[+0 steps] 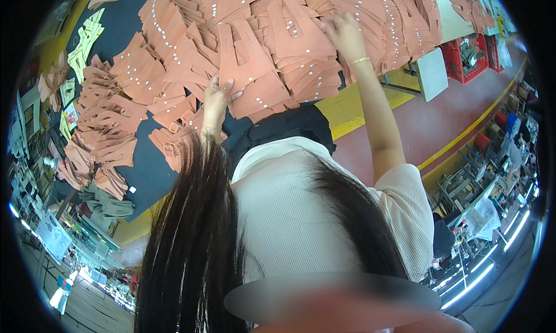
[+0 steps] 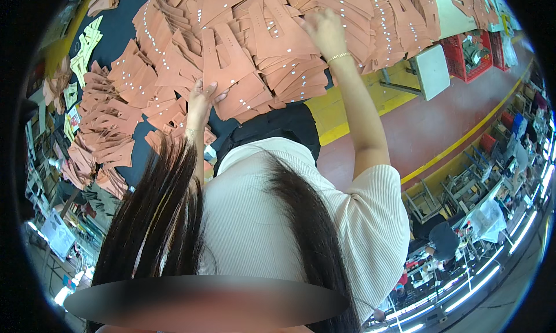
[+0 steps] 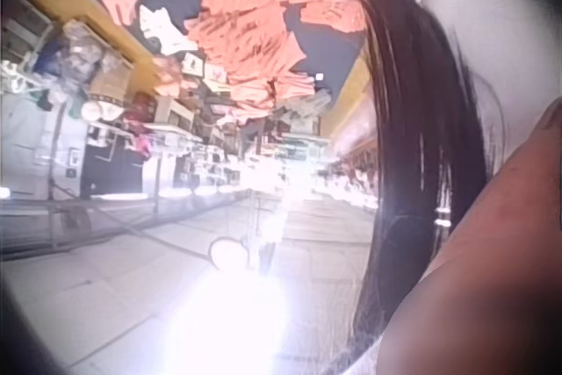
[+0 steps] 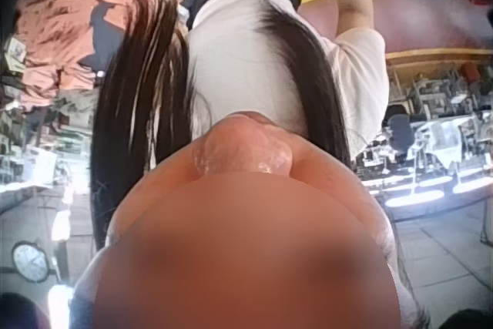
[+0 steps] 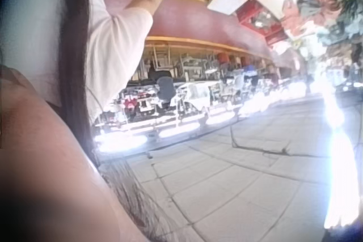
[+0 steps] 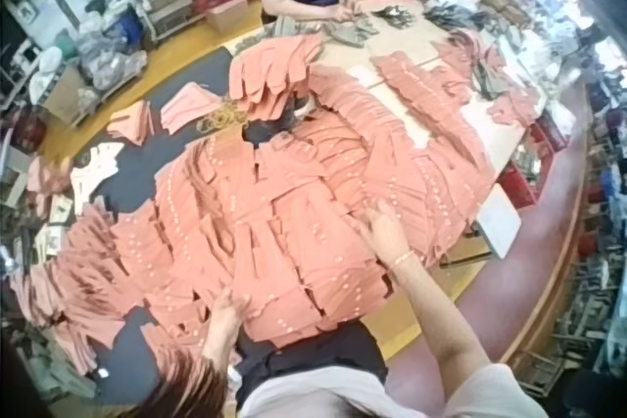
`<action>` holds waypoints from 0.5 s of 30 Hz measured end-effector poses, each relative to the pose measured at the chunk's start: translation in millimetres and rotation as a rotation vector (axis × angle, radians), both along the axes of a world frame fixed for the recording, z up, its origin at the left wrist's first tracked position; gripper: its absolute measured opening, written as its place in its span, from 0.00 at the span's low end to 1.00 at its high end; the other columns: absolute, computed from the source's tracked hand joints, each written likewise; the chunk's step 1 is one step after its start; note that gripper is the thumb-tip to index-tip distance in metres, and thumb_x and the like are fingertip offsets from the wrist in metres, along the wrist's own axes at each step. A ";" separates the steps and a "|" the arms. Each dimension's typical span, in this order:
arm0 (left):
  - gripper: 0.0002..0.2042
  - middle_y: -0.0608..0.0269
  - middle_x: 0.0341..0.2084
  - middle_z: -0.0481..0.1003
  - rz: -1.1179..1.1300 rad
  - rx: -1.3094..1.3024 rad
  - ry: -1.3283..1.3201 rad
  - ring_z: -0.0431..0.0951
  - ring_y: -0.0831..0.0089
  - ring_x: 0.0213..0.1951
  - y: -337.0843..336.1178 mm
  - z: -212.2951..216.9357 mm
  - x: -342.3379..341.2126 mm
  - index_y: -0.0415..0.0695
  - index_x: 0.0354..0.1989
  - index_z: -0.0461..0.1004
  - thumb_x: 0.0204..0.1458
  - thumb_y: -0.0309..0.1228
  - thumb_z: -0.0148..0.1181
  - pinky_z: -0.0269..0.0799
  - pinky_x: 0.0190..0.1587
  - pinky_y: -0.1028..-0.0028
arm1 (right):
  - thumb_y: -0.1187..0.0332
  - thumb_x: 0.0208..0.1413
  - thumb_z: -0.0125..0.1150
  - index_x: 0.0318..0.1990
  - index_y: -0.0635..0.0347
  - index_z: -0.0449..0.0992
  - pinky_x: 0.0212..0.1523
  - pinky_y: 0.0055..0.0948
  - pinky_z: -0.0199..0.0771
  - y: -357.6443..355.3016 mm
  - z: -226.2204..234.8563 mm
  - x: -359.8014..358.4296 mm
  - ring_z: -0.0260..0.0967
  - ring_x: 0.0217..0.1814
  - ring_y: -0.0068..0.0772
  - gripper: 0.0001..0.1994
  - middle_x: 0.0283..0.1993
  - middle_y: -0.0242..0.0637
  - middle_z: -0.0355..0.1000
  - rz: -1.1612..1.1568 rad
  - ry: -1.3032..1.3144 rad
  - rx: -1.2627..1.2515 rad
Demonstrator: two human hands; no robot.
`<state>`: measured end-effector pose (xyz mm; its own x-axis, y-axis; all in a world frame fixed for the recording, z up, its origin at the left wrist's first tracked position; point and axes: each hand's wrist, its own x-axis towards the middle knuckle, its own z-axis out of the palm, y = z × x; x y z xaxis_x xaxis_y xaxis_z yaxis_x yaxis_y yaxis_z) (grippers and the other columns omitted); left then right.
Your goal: The person repeatedly picks up pink fabric pieces from a large pile on a table, briefly separates or aligns them, and places them back into the pile. The hands work continuously over the same area, handling the pieces one at a time or in small groups.
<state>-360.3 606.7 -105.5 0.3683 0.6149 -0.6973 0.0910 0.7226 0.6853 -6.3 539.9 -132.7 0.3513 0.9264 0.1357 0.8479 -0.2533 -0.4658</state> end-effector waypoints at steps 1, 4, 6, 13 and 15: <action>0.15 0.52 0.45 0.72 0.002 0.014 0.004 0.78 0.61 0.41 -0.3 -0.6 0.3 0.36 0.52 0.61 0.57 0.25 0.49 0.77 0.41 0.69 | 0.60 0.48 0.63 0.46 0.60 0.74 0.47 0.38 0.67 -6.1 2.9 -19.1 0.67 0.43 0.46 0.19 0.38 0.43 0.69 0.000 -0.024 -0.092; 0.15 0.52 0.43 0.73 -0.004 0.042 0.026 0.78 0.63 0.39 0.9 -2.6 1.9 0.35 0.52 0.61 0.57 0.24 0.49 0.77 0.39 0.71 | 0.59 0.47 0.64 0.50 0.58 0.71 0.46 0.38 0.67 -18.0 11.6 -57.8 0.66 0.44 0.47 0.23 0.41 0.42 0.69 -0.056 -0.122 -0.131; 0.16 0.50 0.43 0.73 -0.029 0.056 0.028 0.78 0.63 0.39 5.5 -4.5 2.6 0.34 0.52 0.61 0.57 0.25 0.49 0.77 0.40 0.71 | 0.60 0.47 0.63 0.50 0.58 0.71 0.46 0.39 0.67 -17.4 17.2 -66.7 0.65 0.44 0.49 0.22 0.42 0.42 0.68 -0.112 -0.152 -0.161; 0.15 0.51 0.41 0.73 -0.051 0.036 0.020 0.79 0.67 0.35 11.0 -11.0 0.4 0.34 0.51 0.62 0.56 0.25 0.50 0.78 0.36 0.75 | 0.69 0.48 0.61 0.45 0.58 0.71 0.39 0.39 0.71 4.5 63.4 -69.6 0.69 0.40 0.47 0.15 0.38 0.43 0.69 -0.093 0.055 -0.162; 0.14 0.51 0.40 0.74 -0.037 0.019 0.000 0.79 0.67 0.35 9.7 -10.6 -0.2 0.34 0.51 0.62 0.56 0.25 0.50 0.79 0.36 0.75 | 0.70 0.50 0.59 0.46 0.58 0.71 0.40 0.36 0.72 13.6 86.1 -74.2 0.71 0.39 0.42 0.14 0.38 0.42 0.70 0.021 0.129 0.059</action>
